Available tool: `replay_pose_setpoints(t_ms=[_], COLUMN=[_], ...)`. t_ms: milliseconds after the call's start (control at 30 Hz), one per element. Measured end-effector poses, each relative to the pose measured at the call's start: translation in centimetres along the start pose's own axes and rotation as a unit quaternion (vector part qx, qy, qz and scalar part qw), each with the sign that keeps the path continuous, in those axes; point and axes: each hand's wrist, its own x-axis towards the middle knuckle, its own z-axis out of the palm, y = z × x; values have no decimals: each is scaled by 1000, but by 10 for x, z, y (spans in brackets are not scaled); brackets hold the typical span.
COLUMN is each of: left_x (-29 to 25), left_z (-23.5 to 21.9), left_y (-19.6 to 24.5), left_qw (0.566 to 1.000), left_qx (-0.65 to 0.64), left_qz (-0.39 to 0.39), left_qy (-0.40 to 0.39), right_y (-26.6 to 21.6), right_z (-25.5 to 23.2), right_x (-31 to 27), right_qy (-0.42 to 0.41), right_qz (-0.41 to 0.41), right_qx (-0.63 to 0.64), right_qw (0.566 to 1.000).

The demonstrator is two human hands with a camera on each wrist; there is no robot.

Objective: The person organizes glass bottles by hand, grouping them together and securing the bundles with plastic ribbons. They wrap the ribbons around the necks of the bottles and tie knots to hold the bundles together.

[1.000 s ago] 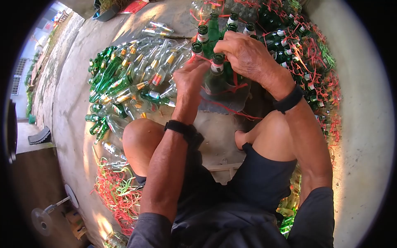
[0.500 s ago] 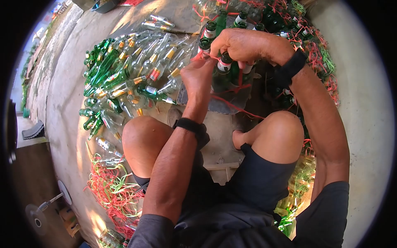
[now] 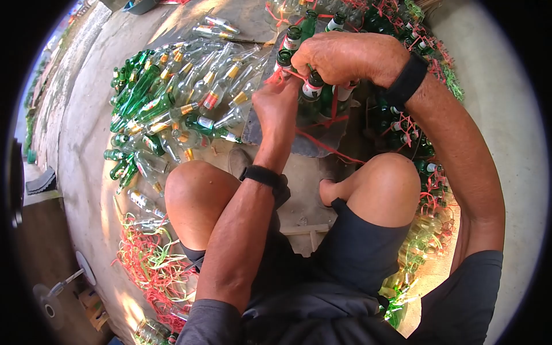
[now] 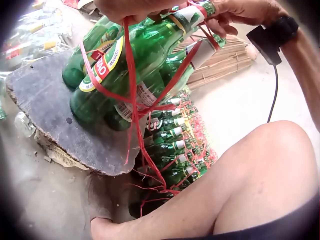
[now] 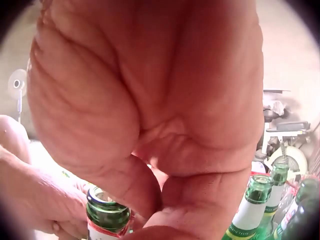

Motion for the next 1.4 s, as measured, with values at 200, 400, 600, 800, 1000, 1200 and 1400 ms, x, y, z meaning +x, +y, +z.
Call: replay_pose_setpoints(t_ms=[200,400,600,800,1000,1200,1400], left_x=[-2,-2,-5,-3,-1,-2,-6], left_z=[2,4,4,9,6,6,2], left_y=[2,1,4,4,3,6,11], left_qw=[999,998,995,985,983,985,982], left_qx=[-29,-42,-79,-158,-148,-138,-147], left_qz=[40,49,47,48,66,25,16], left_qy=[-10,-10,-32,-43,-81,-96,-114], right_y=[-9,-16,-14,-13,3,11,23], right_z=[-6,-11,-4,-11,-20,-12,3], right_x=[-6,-10,-15,-24,-35,-39,-41], right_qy=[60,59,135,212,149,147,228], right_qz=[-65,-52,-89,-119,-55,28,11], right_qx=[-108,-182,-179,-220,-150,-36,-76], right_qw=[990,980,971,945,976,988,971])
